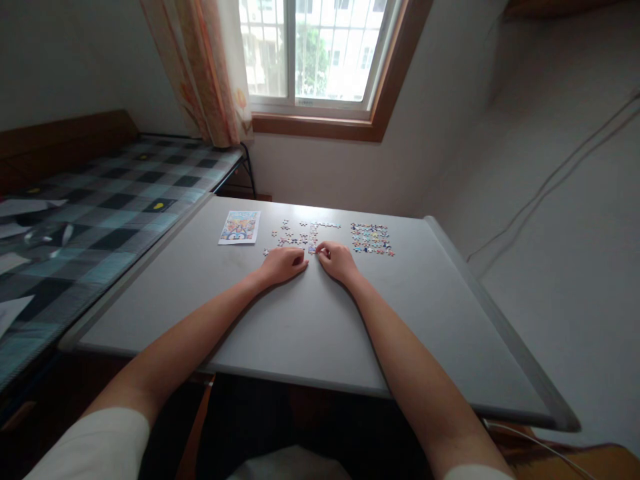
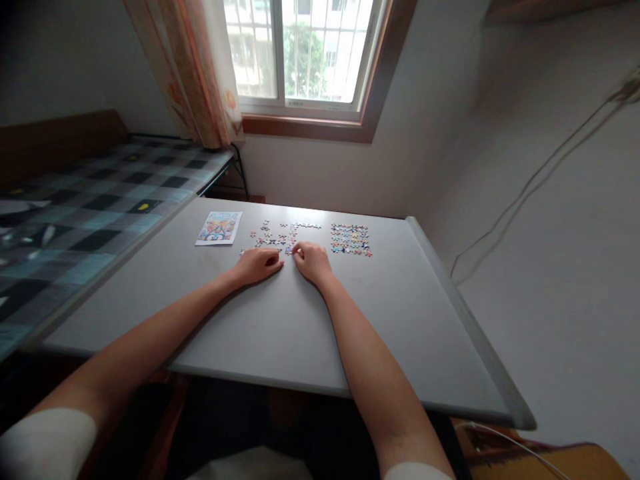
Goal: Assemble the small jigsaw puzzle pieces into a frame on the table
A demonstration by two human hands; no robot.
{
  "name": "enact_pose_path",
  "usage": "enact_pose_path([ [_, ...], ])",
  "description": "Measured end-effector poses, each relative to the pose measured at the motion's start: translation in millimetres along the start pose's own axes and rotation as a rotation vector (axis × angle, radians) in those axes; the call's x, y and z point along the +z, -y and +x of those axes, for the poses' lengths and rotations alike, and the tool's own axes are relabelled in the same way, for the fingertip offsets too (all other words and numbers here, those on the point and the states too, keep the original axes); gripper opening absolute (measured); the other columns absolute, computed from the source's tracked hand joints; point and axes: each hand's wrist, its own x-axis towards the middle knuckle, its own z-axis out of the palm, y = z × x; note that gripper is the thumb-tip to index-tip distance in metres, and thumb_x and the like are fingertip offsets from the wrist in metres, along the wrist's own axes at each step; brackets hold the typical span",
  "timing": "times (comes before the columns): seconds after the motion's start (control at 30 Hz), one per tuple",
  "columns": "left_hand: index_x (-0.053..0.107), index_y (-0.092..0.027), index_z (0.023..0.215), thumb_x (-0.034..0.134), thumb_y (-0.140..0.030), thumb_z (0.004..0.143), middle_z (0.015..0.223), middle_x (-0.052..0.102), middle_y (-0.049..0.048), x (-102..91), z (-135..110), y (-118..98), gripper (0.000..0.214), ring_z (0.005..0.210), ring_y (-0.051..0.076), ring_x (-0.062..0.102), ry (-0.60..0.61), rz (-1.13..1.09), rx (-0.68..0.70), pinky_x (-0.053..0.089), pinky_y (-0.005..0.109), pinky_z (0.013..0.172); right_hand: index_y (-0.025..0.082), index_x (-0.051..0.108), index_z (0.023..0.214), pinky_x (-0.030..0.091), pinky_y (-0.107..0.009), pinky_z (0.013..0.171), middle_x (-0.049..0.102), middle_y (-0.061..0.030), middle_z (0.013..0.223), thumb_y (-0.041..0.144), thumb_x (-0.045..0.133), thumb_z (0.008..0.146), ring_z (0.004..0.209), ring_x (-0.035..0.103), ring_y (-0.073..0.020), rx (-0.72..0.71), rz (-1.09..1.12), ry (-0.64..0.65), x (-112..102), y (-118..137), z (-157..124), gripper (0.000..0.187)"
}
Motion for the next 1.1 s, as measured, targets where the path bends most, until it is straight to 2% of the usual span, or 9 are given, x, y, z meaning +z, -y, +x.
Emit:
enact_pose_path([
  [1.1, 0.055, -0.02, 0.066, 0.047, -0.039, 0.085, 0.069, 0.062, 0.0019, 0.2, -0.1, 0.3, 0.028, 0.061, 0.014, 0.049, -0.004, -0.02, 0.008, 0.026, 0.026, 0.055, 0.023, 0.068, 0.087, 0.036, -0.028, 0.074, 0.064, -0.0014, 0.077, 0.02, 0.05, 0.08, 0.076, 0.054, -0.0168, 0.0, 0.009, -0.005, 0.1, -0.1, -0.4, 0.019],
])
